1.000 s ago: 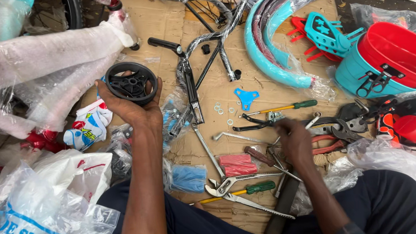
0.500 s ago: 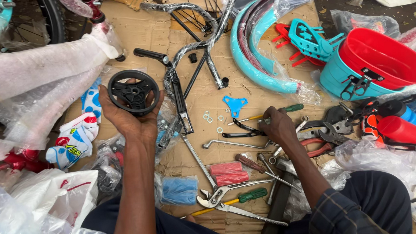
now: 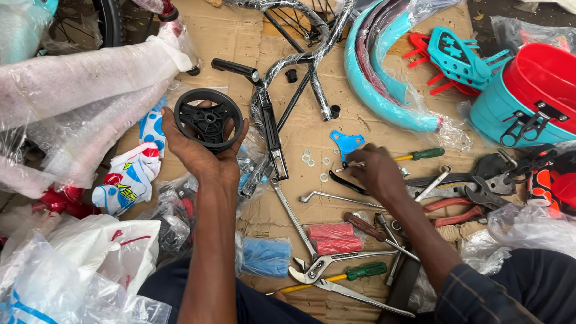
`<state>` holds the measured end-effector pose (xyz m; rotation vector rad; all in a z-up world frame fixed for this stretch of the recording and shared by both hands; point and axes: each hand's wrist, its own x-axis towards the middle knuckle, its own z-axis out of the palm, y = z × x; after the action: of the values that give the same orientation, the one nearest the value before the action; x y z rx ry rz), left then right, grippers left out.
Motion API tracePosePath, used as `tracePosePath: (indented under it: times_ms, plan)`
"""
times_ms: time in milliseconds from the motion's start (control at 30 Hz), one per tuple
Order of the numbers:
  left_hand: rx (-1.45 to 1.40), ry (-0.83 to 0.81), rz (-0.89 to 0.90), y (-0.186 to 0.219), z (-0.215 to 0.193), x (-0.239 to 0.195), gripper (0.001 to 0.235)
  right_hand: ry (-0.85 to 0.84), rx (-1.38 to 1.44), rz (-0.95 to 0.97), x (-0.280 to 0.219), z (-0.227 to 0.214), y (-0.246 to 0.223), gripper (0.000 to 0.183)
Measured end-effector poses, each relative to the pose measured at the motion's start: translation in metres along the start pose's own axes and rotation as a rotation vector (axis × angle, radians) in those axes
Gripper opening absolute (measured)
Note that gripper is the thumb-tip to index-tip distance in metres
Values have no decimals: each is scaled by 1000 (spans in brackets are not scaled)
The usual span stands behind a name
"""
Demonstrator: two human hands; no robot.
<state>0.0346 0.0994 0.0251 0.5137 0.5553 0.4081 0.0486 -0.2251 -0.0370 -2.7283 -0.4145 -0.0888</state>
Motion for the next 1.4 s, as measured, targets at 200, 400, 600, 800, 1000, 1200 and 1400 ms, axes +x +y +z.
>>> tracePosePath:
  times_ms: [200,400,600,800,1000,1200,1400]
  plan:
    - [-18,-108,-13,-4,1,0,64,8,4,89,-9,5,-25,18]
    - [38,-103,10,-3,6,-6,66,-27,138,-42,-12,14,-36,23]
    - [67,-48,-20,-2,5,-7,69,-16,191,9,-24,15,-34,22]
    - [23,-67,19,-6,-3,-3,70,293,213,121,-12,-38,47,17]
    - [-24,0,-25,-7,-2,1,63,-292,-84,-84,1,-65,80,24]
    - [6,-68,-31,-14,4,0,59,-97,4,-12,76,-41,67,23]
    - [-7,12,-48,1,21,-8,48,-110,279,-130,152,34,48,42]
